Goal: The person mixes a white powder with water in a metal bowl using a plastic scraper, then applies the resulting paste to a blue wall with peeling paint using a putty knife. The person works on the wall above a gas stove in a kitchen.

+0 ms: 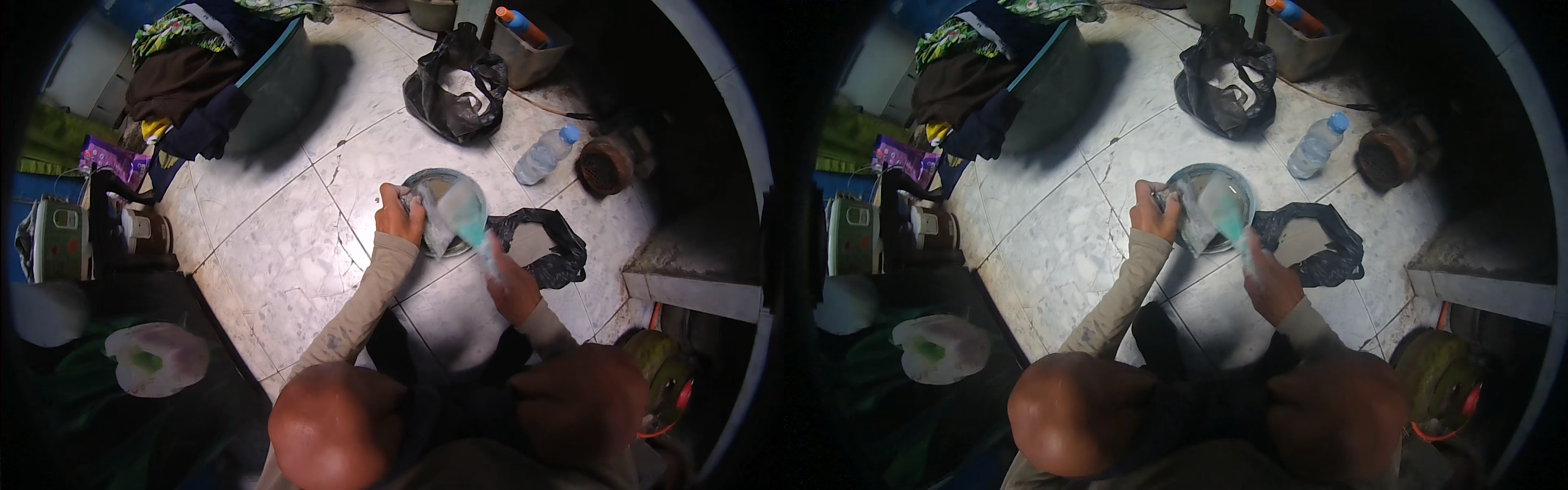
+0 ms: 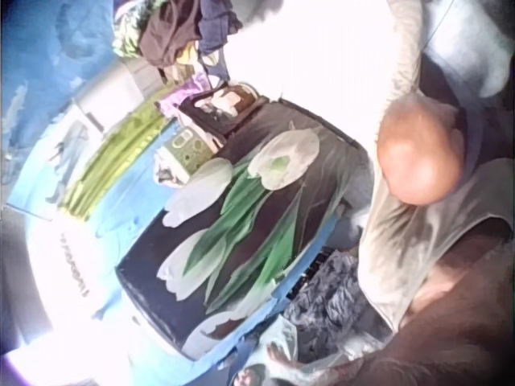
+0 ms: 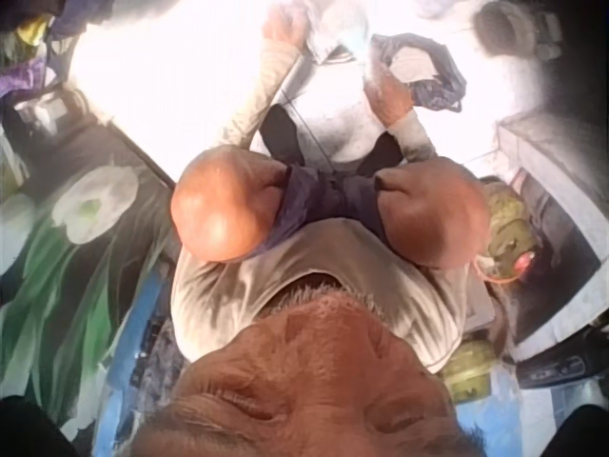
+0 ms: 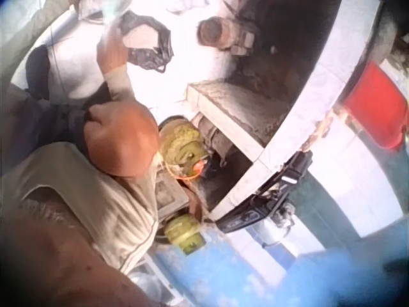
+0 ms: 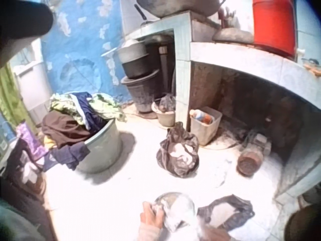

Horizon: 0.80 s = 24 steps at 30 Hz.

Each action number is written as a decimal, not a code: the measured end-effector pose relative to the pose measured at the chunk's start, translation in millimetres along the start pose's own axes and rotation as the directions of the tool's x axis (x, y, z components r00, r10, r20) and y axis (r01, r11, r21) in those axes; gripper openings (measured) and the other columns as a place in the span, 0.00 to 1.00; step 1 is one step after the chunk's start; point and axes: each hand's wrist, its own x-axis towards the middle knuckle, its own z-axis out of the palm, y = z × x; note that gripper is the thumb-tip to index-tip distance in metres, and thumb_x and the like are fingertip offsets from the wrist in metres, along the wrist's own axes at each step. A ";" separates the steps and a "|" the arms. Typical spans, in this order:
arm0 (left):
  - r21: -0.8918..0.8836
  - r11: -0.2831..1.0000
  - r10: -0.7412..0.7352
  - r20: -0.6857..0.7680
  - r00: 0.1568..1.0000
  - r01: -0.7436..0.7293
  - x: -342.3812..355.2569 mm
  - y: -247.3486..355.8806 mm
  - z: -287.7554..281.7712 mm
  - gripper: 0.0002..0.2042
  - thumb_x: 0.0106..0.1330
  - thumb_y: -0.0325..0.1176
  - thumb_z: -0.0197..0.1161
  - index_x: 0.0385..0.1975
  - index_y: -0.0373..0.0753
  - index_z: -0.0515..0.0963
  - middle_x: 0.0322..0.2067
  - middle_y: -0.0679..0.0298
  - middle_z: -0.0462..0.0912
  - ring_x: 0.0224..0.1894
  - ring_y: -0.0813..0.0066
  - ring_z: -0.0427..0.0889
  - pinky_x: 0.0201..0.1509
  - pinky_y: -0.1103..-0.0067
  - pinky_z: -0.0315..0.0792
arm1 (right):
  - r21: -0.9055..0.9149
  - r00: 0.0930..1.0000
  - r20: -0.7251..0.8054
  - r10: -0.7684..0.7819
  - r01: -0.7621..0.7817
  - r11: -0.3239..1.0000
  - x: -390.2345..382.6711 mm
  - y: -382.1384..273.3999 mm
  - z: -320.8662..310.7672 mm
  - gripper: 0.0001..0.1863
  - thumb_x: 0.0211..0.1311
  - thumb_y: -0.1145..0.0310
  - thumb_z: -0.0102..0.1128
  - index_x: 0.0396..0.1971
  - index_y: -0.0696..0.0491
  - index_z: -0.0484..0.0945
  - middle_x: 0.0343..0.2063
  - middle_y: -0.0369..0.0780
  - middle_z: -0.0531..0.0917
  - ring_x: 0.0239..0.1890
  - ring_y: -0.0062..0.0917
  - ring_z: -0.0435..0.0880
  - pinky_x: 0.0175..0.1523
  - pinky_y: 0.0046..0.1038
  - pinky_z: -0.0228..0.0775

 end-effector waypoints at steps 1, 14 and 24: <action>-0.007 1.000 -0.003 0.001 1.000 0.003 -0.3 -1.8 -1.7 0.14 0.60 0.35 0.61 0.39 0.36 0.67 0.21 0.49 0.77 0.24 0.52 0.79 0.29 0.66 0.71 | 0.051 0.996 -0.090 -0.020 0.025 0.998 0.6 -1.0 1.1 0.35 0.60 0.74 0.50 0.67 0.58 0.51 0.54 0.58 0.71 0.55 0.50 0.74 0.55 0.39 0.69; -0.575 0.816 -0.217 -0.206 0.954 0.061 -25.4 -66.5 -47.2 0.14 0.64 0.33 0.62 0.43 0.36 0.68 0.34 0.62 0.76 0.34 0.76 0.74 0.38 0.78 0.71 | 0.786 0.951 -0.072 0.301 -0.132 0.604 -8.4 -7.1 -15.0 0.18 0.63 0.71 0.47 0.51 0.59 0.70 0.24 0.34 0.74 0.21 0.14 0.70 0.26 0.19 0.62; -0.512 0.794 -0.482 -0.202 0.852 0.328 -82.3 -186.0 -44.0 0.12 0.61 0.29 0.62 0.41 0.35 0.69 0.34 0.61 0.74 0.35 0.74 0.73 0.44 0.77 0.70 | 0.342 0.992 -0.102 0.080 -0.041 0.939 -0.1 18.8 43.5 0.25 0.55 0.66 0.65 0.52 0.60 0.74 0.34 0.43 0.82 0.34 0.30 0.80 0.43 0.32 0.72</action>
